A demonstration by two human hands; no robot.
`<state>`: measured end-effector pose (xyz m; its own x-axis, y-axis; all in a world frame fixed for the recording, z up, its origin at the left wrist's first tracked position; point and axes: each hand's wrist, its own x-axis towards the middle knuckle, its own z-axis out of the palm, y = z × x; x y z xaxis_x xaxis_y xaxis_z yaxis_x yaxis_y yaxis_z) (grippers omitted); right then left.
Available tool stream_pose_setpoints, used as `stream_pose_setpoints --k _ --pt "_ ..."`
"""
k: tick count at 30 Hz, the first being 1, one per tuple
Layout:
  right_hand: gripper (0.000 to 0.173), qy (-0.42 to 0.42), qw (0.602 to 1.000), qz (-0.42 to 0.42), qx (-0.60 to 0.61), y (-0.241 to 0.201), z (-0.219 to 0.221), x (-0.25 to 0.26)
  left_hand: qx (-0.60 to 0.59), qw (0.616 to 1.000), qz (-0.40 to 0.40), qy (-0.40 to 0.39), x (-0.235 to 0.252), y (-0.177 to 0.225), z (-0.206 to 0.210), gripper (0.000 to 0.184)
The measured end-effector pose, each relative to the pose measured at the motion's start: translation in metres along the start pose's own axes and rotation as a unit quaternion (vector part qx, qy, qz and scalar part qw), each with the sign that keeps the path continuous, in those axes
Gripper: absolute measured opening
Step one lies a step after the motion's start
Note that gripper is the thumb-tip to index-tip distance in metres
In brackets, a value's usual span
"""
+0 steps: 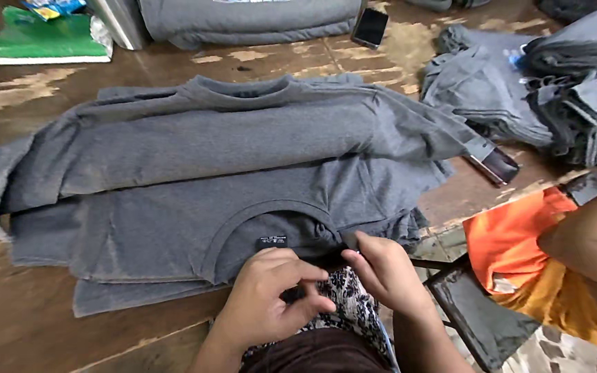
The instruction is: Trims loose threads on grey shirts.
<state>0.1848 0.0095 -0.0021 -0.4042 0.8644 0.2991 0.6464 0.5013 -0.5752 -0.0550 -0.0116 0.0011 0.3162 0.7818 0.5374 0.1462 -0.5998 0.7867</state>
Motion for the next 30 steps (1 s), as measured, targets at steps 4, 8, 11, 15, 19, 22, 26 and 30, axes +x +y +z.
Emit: stream_pose_setpoints --k 4,8,11,15,19,22,26,30 --pt "0.049 0.056 0.995 0.025 0.084 0.005 0.001 0.007 0.101 0.991 -0.079 0.049 0.018 0.004 0.009 0.035" --pt "0.027 0.067 0.986 0.015 0.154 -0.003 0.02 0.017 0.136 0.974 -0.179 0.038 0.03 0.0 0.023 0.029" --pt "0.022 0.117 0.952 0.031 0.28 -0.007 0.031 0.018 0.163 0.967 -0.19 0.037 0.028 0.002 0.022 0.024" --pt "0.023 0.118 0.921 0.051 0.367 -0.005 0.03 0.02 0.035 0.986 -0.152 0.055 0.017 0.003 0.023 0.02" --pt "0.021 0.1 0.91 0.057 0.398 -0.001 0.026 0.02 -0.041 0.984 -0.138 0.108 0.016 -0.001 0.024 0.025" --pt "0.021 0.102 0.909 0.059 0.4 0.0 0.026 0.019 0.027 0.979 -0.167 0.118 0.019 -0.002 0.03 0.037" --pt "0.023 0.111 0.903 0.056 0.412 0.001 0.027 0.019 0.065 0.978 -0.168 0.109 0.021 -0.003 0.031 0.027" --pt "0.021 0.109 0.902 0.048 0.415 0.002 0.027 0.018 -0.137 0.977 -0.132 0.093 0.013 -0.002 0.023 0.022"
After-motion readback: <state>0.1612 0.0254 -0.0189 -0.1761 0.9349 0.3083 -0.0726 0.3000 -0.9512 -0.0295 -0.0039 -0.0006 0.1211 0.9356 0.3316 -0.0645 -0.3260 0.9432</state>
